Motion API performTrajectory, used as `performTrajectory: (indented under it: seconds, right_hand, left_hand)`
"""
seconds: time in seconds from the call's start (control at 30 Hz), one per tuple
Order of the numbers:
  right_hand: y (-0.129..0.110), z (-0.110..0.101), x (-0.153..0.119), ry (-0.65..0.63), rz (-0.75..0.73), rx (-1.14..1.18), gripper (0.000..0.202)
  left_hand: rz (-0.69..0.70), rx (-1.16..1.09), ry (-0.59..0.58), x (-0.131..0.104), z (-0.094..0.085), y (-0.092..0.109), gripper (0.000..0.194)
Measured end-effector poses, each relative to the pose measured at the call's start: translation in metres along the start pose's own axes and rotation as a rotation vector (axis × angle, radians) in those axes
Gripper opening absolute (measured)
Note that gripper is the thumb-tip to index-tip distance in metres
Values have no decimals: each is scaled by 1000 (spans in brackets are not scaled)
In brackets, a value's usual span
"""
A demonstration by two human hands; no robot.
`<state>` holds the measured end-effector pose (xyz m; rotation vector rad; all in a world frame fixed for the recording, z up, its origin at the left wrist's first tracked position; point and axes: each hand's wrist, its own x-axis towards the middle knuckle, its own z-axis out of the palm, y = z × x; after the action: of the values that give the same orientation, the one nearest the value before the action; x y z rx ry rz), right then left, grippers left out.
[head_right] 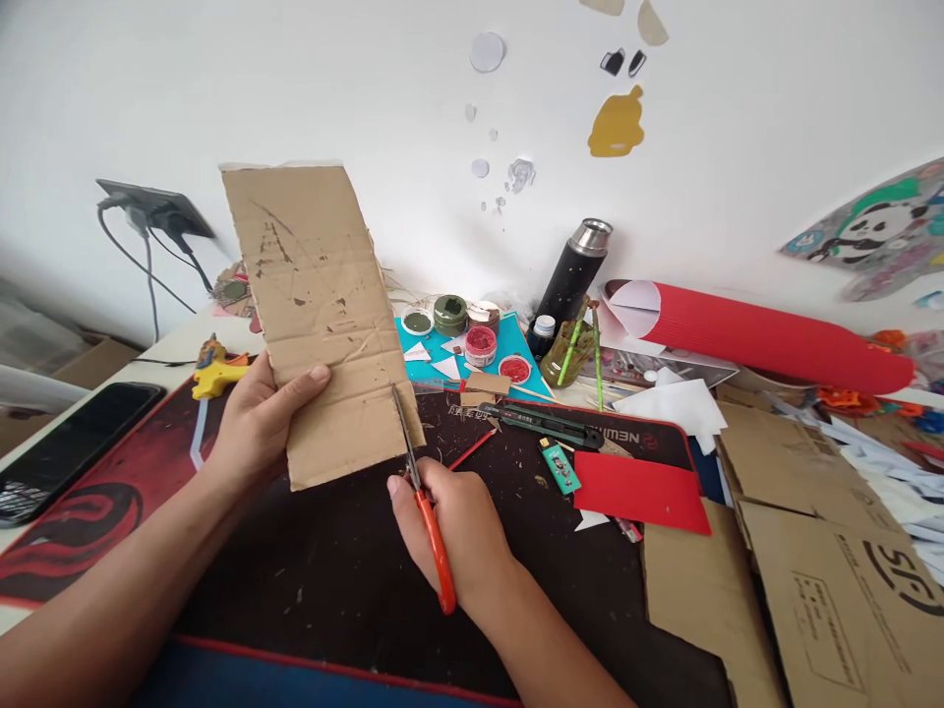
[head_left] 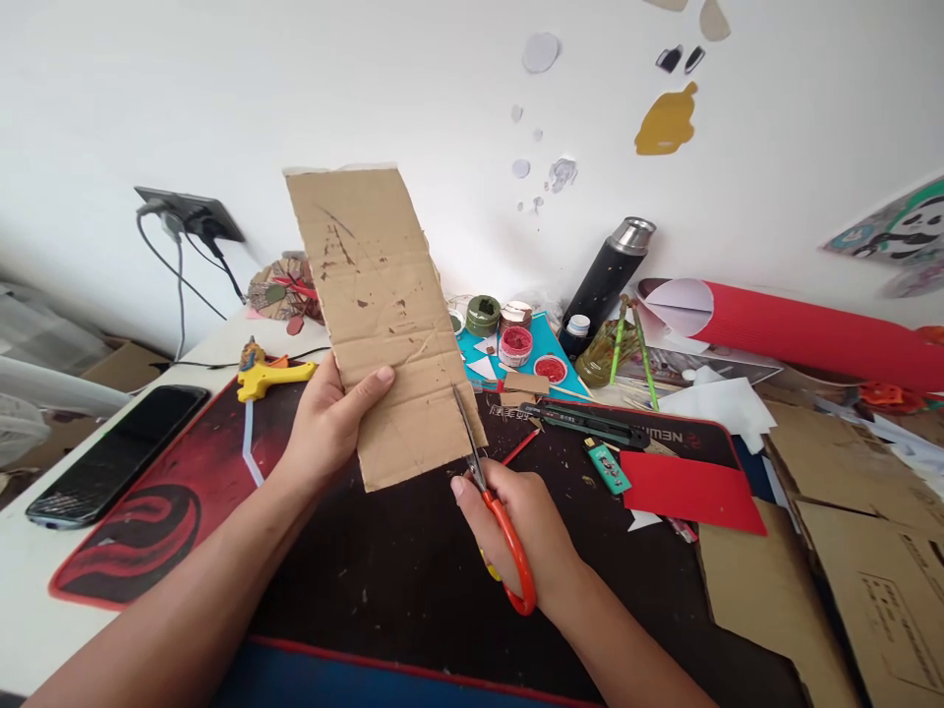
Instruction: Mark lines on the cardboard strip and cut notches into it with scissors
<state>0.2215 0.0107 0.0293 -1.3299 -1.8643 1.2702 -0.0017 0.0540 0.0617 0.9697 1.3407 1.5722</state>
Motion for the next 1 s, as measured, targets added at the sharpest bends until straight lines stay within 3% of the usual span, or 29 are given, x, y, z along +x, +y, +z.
performTrajectory:
  seconds: [0.5,1.0]
  right_hand:
    - [-7,-4,-4,-29,23,64,31]
    - [-5,3,-6,21,70,41,42]
  left_hand:
    - [16,12,-68,-6,-2,3,61]
    - [-7,-11,-65,-5,0,1,60]
